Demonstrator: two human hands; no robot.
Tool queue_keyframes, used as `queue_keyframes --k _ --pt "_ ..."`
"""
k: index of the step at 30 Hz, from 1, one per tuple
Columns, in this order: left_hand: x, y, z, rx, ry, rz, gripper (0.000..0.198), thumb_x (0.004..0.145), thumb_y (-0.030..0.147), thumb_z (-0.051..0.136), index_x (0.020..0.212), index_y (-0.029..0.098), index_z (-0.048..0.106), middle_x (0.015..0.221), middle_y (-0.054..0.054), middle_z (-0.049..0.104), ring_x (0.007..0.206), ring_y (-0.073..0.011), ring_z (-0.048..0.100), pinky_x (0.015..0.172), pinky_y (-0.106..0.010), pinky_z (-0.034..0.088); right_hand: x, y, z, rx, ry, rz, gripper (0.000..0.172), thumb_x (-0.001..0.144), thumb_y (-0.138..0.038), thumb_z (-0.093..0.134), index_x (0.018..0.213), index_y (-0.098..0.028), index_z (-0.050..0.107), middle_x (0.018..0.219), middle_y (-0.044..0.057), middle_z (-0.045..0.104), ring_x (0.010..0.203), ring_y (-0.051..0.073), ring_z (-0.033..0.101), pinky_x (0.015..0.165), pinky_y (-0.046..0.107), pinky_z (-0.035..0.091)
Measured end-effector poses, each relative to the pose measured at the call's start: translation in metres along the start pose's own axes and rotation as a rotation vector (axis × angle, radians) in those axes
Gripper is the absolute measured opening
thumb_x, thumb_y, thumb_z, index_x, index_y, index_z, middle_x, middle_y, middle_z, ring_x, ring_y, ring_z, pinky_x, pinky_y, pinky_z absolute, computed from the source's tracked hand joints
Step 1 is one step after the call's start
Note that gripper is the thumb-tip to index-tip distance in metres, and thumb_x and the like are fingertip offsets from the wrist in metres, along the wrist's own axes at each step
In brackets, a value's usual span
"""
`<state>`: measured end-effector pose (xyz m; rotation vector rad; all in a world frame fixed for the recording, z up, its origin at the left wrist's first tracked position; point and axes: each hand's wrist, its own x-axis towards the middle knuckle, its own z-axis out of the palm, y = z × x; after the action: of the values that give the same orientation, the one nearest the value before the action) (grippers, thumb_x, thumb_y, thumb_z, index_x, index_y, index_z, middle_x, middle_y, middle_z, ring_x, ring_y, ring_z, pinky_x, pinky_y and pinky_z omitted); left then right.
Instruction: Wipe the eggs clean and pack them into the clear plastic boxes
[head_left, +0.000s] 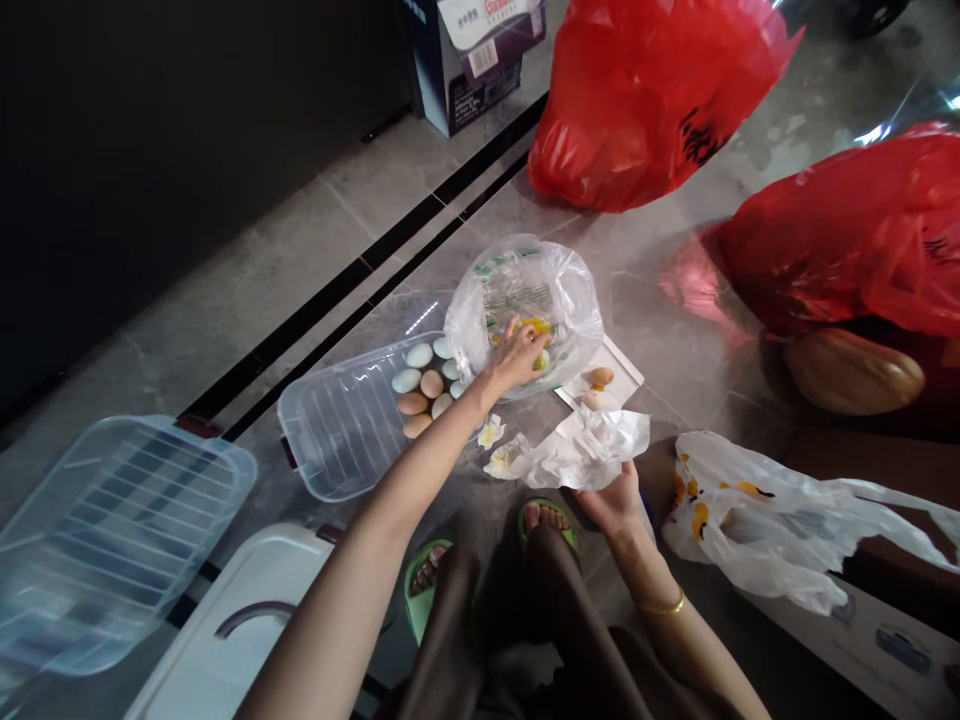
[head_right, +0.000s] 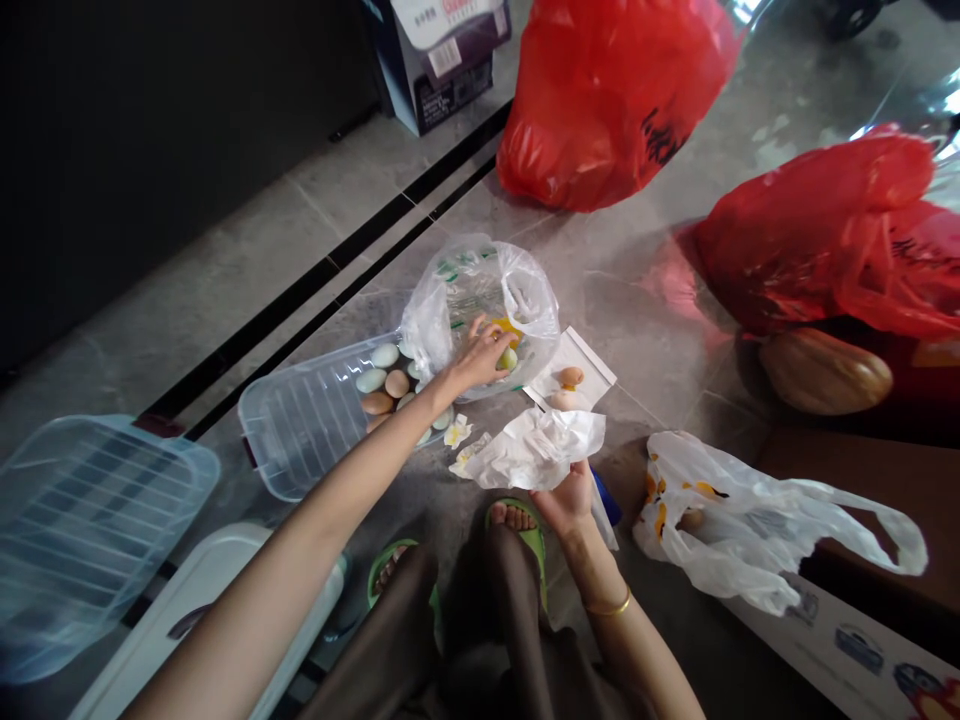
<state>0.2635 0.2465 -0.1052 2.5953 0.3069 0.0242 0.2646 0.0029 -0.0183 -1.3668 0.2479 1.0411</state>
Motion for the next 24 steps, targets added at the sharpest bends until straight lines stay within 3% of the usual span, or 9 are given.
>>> queue_keyframes --k 5,8,11,15,19,22,24 --pt "-0.026 0.005 -0.044 -0.148 0.194 -0.096 0.057 0.074 0.032 0.074 0.126 0.020 0.054 0.111 -0.009 0.069 0.123 -0.0292 0.052 0.122 -0.054 0.011 0.006 -0.001 0.011 0.051 -0.031 0.028 0.038 0.082 -0.059 0.047 0.080 -0.028 0.070 0.087 0.006 0.078 0.098 0.028 0.072 0.086 0.043 0.057" --pt "-0.055 0.026 -0.078 -0.237 0.302 -0.098 0.058 0.075 0.037 0.075 0.126 0.022 0.052 0.112 -0.005 0.069 0.125 -0.0276 0.052 0.122 -0.054 0.014 0.008 -0.005 0.025 0.145 -0.048 0.055 0.035 0.085 -0.053 0.047 0.083 -0.026 0.070 0.089 0.005 0.077 0.098 0.025 0.071 0.089 0.040 0.056" --pt "-0.090 0.055 -0.098 -0.311 0.331 -0.023 0.053 0.076 0.038 0.076 0.121 0.025 0.053 0.117 -0.004 0.069 0.123 -0.0254 0.055 0.123 -0.053 0.015 0.005 -0.010 0.042 0.268 -0.077 0.098 0.027 0.083 -0.046 0.052 0.087 -0.026 0.070 0.091 0.003 0.077 0.095 0.022 0.071 0.086 0.038 0.058" --pt "-0.125 0.084 -0.097 -0.365 0.392 0.041 0.055 0.075 0.040 0.076 0.123 0.027 0.052 0.111 -0.003 0.071 0.115 -0.0250 0.059 0.123 -0.055 0.014 -0.010 -0.011 0.059 0.316 -0.130 0.137 0.031 0.078 -0.049 0.059 0.095 -0.025 0.070 0.093 0.003 0.076 0.088 0.021 0.072 0.076 0.035 0.061" --pt "-0.139 0.095 -0.089 -0.322 0.356 0.034 0.056 0.077 0.030 0.074 0.128 0.028 0.052 0.114 -0.004 0.071 0.119 -0.0258 0.058 0.123 -0.058 0.011 -0.026 -0.006 0.072 0.269 -0.165 0.103 0.042 0.078 -0.052 0.065 0.110 -0.024 0.067 0.105 0.005 0.075 0.098 0.024 0.071 0.083 0.039 0.061" --pt "-0.149 0.097 -0.085 -0.308 0.302 0.054 0.066 0.080 0.042 0.071 0.140 0.028 0.046 0.132 -0.010 0.063 0.131 -0.0302 0.050 0.122 -0.059 0.010 -0.030 -0.002 0.077 0.269 -0.152 0.098 0.045 0.077 -0.051 0.069 0.113 -0.024 0.065 0.104 0.003 0.075 0.096 0.024 0.072 0.085 0.038 0.060" --pt "-0.159 0.098 -0.080 -0.402 0.328 -0.002 0.072 0.088 0.054 0.058 0.150 0.026 0.034 0.148 -0.014 0.048 0.141 -0.0323 0.040 0.122 -0.058 0.014 -0.028 -0.001 0.078 0.293 -0.120 0.127 0.044 0.079 -0.052 0.067 0.111 -0.022 0.066 0.099 0.004 0.076 0.089 0.024 0.073 0.080 0.037 0.061"
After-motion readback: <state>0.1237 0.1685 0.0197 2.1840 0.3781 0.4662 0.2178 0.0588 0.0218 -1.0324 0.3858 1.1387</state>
